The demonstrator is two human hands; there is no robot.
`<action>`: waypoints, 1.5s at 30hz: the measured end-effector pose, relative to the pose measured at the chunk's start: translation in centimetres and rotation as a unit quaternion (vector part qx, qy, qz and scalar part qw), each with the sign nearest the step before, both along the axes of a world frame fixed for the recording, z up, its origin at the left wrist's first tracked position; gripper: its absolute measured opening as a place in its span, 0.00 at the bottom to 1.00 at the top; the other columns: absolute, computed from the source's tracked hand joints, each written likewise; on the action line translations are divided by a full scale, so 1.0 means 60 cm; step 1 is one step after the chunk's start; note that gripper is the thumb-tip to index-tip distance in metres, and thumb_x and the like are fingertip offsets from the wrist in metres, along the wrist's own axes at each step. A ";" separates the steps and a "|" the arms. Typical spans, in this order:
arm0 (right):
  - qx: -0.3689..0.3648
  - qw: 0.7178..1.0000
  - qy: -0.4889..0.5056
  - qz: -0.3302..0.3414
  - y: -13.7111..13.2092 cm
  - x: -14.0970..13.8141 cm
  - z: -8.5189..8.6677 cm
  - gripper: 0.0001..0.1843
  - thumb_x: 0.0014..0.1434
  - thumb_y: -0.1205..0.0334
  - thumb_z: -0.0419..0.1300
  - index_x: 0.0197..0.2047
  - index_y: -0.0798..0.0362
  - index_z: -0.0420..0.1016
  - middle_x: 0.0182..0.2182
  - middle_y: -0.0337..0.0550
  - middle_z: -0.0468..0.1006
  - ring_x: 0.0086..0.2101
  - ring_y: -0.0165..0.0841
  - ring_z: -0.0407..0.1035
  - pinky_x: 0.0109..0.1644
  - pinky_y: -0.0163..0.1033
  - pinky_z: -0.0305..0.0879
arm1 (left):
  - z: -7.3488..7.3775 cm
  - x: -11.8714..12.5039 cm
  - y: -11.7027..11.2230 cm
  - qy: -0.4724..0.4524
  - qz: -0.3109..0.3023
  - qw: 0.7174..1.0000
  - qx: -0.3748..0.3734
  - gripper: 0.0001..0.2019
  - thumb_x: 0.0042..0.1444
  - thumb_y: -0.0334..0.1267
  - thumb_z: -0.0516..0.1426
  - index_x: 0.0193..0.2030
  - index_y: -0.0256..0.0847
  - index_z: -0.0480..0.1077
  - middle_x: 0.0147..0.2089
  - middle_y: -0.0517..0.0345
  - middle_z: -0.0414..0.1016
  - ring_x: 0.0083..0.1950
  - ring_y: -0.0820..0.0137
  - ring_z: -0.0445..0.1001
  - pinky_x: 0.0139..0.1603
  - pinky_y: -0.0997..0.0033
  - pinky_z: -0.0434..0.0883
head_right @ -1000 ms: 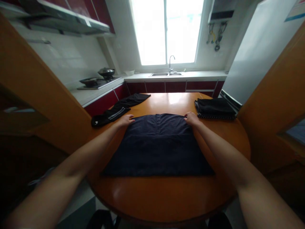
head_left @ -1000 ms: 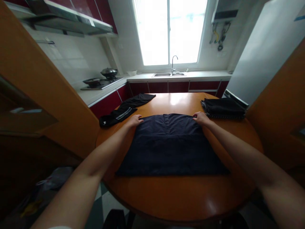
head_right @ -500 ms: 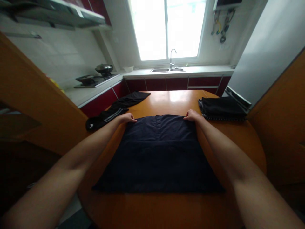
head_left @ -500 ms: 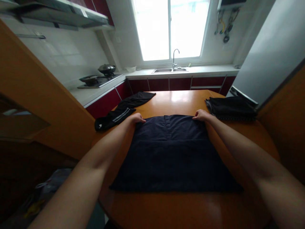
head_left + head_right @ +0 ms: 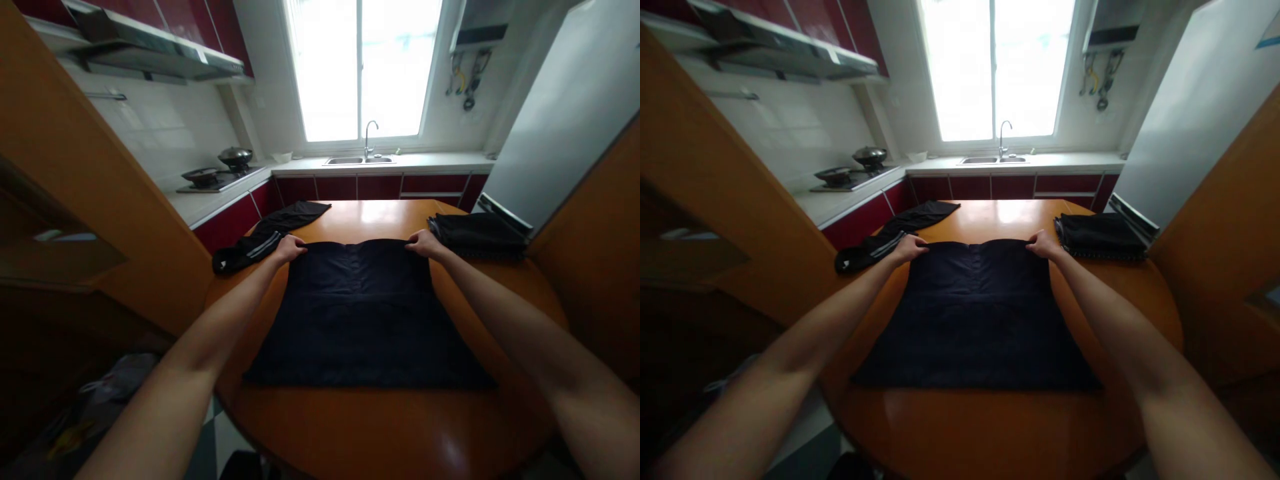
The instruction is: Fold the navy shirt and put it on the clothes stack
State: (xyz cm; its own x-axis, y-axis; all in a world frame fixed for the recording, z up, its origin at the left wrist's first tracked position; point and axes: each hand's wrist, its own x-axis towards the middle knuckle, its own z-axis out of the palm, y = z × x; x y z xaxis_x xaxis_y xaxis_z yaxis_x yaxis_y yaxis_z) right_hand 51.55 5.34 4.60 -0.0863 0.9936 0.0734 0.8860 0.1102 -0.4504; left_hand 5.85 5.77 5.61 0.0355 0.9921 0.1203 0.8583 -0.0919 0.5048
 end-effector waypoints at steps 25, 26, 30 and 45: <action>0.259 0.928 -0.008 0.267 -0.433 0.088 -0.081 0.13 0.67 0.63 0.55 0.45 0.45 0.82 0.48 0.44 0.83 0.52 0.39 0.75 0.54 0.48 0.74 | -0.059 -0.083 -0.452 0.093 -0.237 0.932 0.258 0.14 0.68 0.41 0.53 0.42 0.47 0.81 0.40 0.53 0.79 0.42 0.66 0.74 0.46 0.64 0.68; 0.265 0.927 -0.007 0.266 -0.434 0.090 -0.073 0.13 0.67 0.63 0.55 0.45 0.45 0.82 0.48 0.44 0.83 0.52 0.39 0.75 0.54 0.48 0.73 | -0.052 -0.082 -0.454 0.089 -0.232 0.932 0.265 0.14 0.68 0.41 0.52 0.43 0.47 0.81 0.40 0.53 0.79 0.42 0.66 0.74 0.46 0.65 0.68; 0.278 0.919 -0.033 0.278 -0.449 0.101 -0.059 0.14 0.67 0.64 0.55 0.46 0.44 0.82 0.50 0.44 0.82 0.54 0.39 0.74 0.55 0.48 0.72 | -0.037 -0.083 -0.470 0.092 -0.238 0.927 0.274 0.13 0.68 0.41 0.53 0.44 0.49 0.81 0.39 0.54 0.78 0.41 0.67 0.74 0.45 0.66 0.67; 0.290 0.895 -0.149 0.303 -0.497 0.026 -0.067 0.21 0.60 0.70 0.62 0.55 0.47 0.76 0.54 0.45 0.79 0.55 0.42 0.71 0.57 0.50 0.68 | -0.037 -0.044 -0.498 0.246 -0.281 0.904 0.210 0.23 0.60 0.24 0.55 0.59 0.49 0.72 0.54 0.53 0.76 0.56 0.63 0.73 0.57 0.61 0.67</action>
State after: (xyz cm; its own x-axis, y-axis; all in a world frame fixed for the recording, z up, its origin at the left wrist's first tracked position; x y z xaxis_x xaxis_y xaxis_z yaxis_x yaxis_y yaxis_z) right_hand 53.14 -24.49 0.57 -0.6979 0.5596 0.4471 0.6557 0.7503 0.0845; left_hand 3.23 -24.10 3.42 0.6712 0.6712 0.3145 0.7275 -0.6779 -0.1056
